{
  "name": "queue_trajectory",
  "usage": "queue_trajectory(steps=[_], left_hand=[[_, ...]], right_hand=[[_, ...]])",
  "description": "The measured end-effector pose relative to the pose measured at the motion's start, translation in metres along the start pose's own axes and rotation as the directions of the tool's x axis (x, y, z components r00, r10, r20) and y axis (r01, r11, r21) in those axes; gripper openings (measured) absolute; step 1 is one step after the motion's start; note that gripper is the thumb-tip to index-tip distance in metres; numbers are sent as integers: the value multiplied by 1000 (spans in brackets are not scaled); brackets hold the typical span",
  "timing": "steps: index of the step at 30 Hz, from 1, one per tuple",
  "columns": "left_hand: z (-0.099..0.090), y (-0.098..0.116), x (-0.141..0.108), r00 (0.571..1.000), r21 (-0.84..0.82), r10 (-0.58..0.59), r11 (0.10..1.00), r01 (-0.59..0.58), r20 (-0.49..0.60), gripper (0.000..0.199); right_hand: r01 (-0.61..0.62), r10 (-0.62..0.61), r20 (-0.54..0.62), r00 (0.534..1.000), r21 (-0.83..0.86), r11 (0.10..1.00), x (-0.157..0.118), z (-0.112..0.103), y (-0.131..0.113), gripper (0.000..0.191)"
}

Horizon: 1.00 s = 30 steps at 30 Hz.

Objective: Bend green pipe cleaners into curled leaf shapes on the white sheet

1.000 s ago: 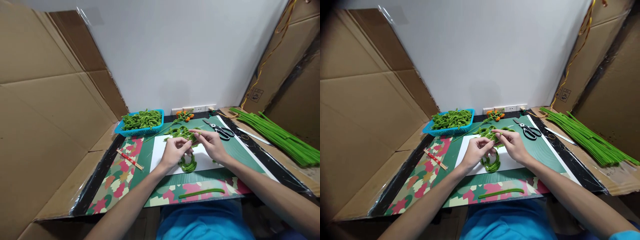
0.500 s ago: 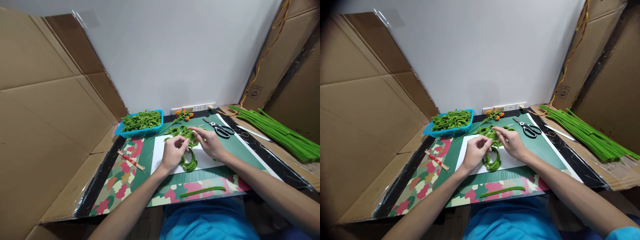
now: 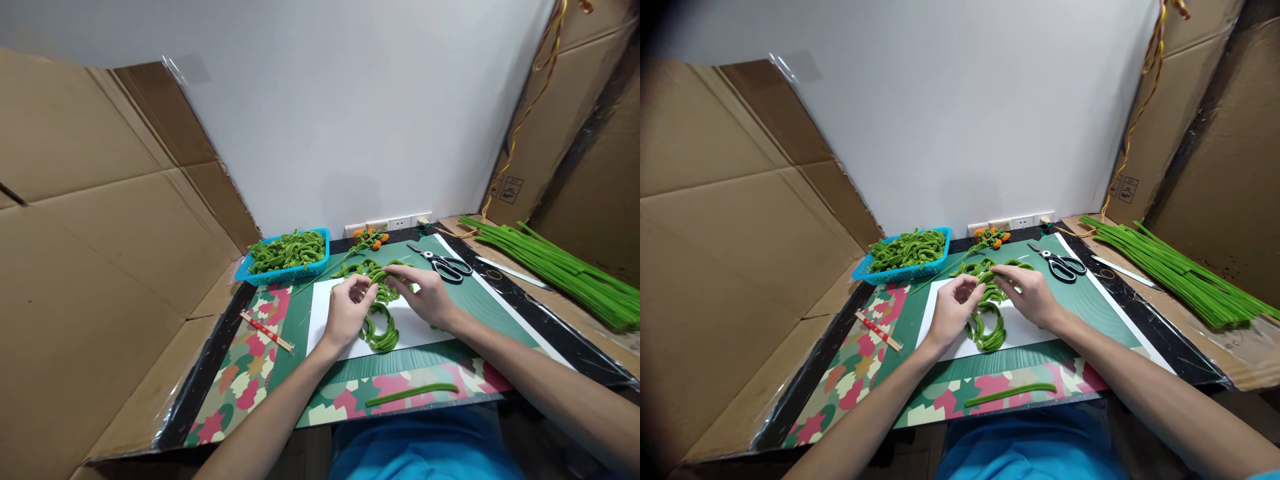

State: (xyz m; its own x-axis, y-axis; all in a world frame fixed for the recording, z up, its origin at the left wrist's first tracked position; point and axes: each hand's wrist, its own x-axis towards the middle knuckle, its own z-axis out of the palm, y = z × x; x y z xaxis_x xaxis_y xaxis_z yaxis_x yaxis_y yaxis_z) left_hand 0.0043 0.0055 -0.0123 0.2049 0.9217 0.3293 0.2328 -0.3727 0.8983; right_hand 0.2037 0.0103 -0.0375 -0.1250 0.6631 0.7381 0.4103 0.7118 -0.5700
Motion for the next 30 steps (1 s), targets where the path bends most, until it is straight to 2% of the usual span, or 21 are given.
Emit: queue_trajectory(steps=[4,8,11,15,19,26,30], left_hand=[[0,4,0,999,-87,-46,995,48,20,33],[1,10,0,989,-195,-113,972,130,98,40],[2,11,0,983,-233,-120,961,149,136,41],[1,8,2,979,-272,-143,945,179,147,46],[0,7,3,947,-290,-240,910,296,215,55],[2,11,2,898,-371,-296,834,409,325,50],[3,12,0,891,-315,-291,859,404,349,46]], right_hand=[[-60,60,-7,998,41,997,2,-2,-2,21],[-131,133,0,991,187,974,5,-4,-5,19],[-144,147,0,989,208,968,6,-5,-4,16],[-122,123,0,992,169,978,6,-6,-1,20],[-54,56,-9,998,129,990,5,-6,-1,26],[73,-71,-58,996,35,997,4,-5,4,26],[106,-105,-71,992,9,994,3,-5,4,23]])
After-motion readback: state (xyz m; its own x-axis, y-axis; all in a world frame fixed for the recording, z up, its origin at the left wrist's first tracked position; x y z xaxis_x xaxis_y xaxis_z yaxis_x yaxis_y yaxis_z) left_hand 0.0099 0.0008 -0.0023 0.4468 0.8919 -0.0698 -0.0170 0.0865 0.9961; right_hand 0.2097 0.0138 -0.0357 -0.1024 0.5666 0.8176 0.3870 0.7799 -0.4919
